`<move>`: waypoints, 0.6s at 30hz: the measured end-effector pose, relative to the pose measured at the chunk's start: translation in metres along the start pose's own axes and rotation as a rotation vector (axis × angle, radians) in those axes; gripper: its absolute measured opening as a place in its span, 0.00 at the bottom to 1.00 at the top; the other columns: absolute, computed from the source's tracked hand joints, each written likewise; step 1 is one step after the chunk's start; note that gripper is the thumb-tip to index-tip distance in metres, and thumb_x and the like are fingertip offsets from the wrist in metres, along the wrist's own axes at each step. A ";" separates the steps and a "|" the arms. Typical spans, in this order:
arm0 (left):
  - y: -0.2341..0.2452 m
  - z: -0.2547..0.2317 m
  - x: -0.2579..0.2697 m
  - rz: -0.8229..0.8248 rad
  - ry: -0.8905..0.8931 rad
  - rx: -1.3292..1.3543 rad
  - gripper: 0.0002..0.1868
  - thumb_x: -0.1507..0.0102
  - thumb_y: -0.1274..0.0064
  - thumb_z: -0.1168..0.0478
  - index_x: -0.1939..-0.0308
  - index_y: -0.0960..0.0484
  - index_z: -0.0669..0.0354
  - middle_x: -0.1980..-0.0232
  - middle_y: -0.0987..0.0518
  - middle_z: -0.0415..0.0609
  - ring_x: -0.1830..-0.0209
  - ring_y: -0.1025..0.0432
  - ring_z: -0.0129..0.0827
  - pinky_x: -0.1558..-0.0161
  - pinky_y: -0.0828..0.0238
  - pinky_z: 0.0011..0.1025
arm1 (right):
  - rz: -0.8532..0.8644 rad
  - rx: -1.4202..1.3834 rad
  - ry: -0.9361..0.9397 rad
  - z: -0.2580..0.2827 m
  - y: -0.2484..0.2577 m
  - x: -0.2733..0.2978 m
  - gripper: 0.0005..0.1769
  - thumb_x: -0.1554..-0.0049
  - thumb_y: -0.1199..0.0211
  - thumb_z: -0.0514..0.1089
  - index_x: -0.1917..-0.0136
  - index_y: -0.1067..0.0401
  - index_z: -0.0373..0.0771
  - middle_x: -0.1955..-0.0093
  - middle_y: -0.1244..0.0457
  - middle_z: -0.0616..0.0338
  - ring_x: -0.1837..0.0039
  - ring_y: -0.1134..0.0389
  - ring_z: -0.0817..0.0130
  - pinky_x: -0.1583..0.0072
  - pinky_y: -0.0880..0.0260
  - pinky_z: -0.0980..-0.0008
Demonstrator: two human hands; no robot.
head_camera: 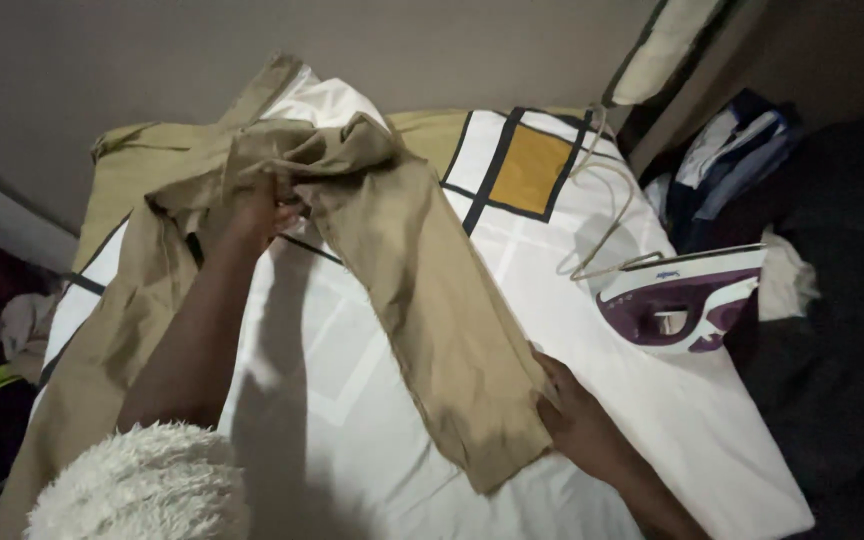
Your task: Folding and ironing a pair of trousers on a bed.
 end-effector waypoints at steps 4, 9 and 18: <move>0.008 -0.019 -0.024 -0.054 -0.131 0.346 0.30 0.23 0.63 0.42 0.23 0.39 0.56 0.25 0.29 0.59 0.45 0.20 0.38 0.49 0.24 0.35 | 0.163 -0.502 -0.310 -0.014 0.014 0.000 0.34 0.38 0.42 0.45 0.22 0.45 0.39 0.31 0.37 0.51 0.37 0.38 0.63 0.41 0.36 0.61; -0.004 0.048 -0.015 -0.146 -0.045 -0.041 0.35 0.25 0.56 0.41 0.25 0.36 0.66 0.30 0.26 0.61 0.45 0.24 0.41 0.52 0.27 0.37 | 0.277 -0.462 -0.534 -0.031 0.010 0.010 0.30 0.36 0.42 0.47 0.22 0.43 0.42 0.41 0.33 0.50 0.48 0.38 0.58 0.52 0.36 0.58; -0.123 0.072 0.262 0.488 -0.682 -1.141 0.18 0.41 0.39 0.48 0.68 0.16 0.60 0.73 0.18 0.52 0.78 0.24 0.36 0.66 0.25 0.31 | 0.223 -0.480 -0.286 -0.047 -0.009 0.013 0.28 0.40 0.38 0.44 0.29 0.38 0.36 0.37 0.35 0.53 0.37 0.31 0.66 0.39 0.28 0.63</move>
Point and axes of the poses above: each hand's wrist, its own x-axis away from the middle knuckle, its own y-axis out of the back of the hand, z = x × y, the point moved 2 cm from there along -x, towards the middle knuckle
